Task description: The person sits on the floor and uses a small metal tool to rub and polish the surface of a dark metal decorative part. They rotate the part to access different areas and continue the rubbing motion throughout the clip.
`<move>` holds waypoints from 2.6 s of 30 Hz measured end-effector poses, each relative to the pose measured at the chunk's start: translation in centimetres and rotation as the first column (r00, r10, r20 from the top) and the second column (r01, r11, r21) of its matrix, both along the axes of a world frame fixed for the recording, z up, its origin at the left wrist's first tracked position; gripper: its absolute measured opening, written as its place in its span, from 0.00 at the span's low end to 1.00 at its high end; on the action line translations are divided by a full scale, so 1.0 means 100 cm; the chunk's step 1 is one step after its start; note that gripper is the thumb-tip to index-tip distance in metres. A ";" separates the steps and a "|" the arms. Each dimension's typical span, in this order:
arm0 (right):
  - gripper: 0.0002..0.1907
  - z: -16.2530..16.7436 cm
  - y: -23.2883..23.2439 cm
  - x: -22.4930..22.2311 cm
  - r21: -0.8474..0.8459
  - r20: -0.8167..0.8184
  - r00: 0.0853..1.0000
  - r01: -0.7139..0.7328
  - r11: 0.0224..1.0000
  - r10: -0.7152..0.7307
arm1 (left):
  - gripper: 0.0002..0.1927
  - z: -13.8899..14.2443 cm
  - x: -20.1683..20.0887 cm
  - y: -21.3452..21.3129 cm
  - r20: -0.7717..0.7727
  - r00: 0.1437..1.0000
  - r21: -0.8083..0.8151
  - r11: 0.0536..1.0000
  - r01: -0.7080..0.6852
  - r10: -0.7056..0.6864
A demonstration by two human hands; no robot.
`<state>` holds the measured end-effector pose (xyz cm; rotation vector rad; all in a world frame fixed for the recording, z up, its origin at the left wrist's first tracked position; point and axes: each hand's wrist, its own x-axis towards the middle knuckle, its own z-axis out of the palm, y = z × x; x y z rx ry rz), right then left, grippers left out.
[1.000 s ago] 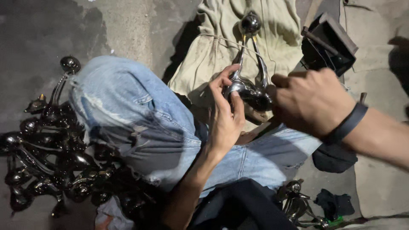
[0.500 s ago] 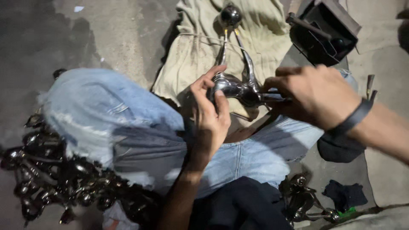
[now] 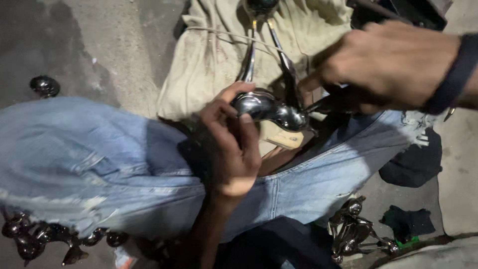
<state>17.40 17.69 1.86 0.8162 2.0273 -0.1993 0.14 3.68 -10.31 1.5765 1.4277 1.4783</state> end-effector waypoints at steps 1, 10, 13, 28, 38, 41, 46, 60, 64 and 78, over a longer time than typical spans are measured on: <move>0.32 -0.002 0.005 0.002 -0.018 -0.047 0.999 -0.025 1.000 0.025 | 0.10 -0.001 0.002 0.000 0.075 0.996 -0.022 0.999 0.041 -0.039; 0.10 -0.048 0.050 0.017 0.185 -0.702 0.577 -0.419 0.889 0.418 | 0.16 -0.008 0.012 -0.007 0.130 0.992 -0.125 0.992 0.018 -0.001; 0.13 -0.045 0.051 0.010 0.246 -0.849 0.377 -0.338 0.909 0.370 | 0.15 -0.018 0.014 -0.008 0.238 0.971 -0.139 0.990 0.034 0.000; 0.17 -0.011 -0.017 0.036 0.298 -0.410 0.844 -0.235 0.925 0.346 | 0.12 -0.013 0.023 -0.006 0.119 0.993 -0.012 1.000 0.017 -0.015; 0.12 -0.094 -0.154 0.190 0.123 -0.992 0.119 0.967 0.222 0.030 | 0.13 -0.004 0.023 -0.003 0.213 0.975 0.018 0.998 0.061 -0.063; 0.12 -0.142 -0.175 0.224 0.023 -0.989 0.022 1.000 0.005 0.148 | 0.13 -0.004 0.024 -0.006 0.205 0.977 0.022 0.998 0.063 -0.067; 0.10 -0.192 -0.189 0.217 0.048 -0.987 0.052 0.998 0.029 -0.154 | 0.13 -0.002 0.022 -0.008 0.208 0.977 -0.030 0.999 0.043 -0.036; 0.12 -0.171 -0.169 0.185 -0.030 -0.919 0.000 0.997 0.070 -0.395 | 0.17 0.006 0.031 -0.007 0.242 0.970 -0.019 0.999 0.034 -0.028; 0.17 -0.173 -0.160 0.185 0.236 -0.868 0.275 0.961 0.145 -0.413 | 0.16 0.010 0.030 -0.006 0.279 0.959 -0.004 0.999 0.046 -0.043; 0.08 -0.161 -0.148 0.219 0.042 -0.990 0.060 0.989 0.140 -0.131 | 0.14 0.020 0.008 -0.003 0.288 0.956 -0.106 0.990 0.091 -0.058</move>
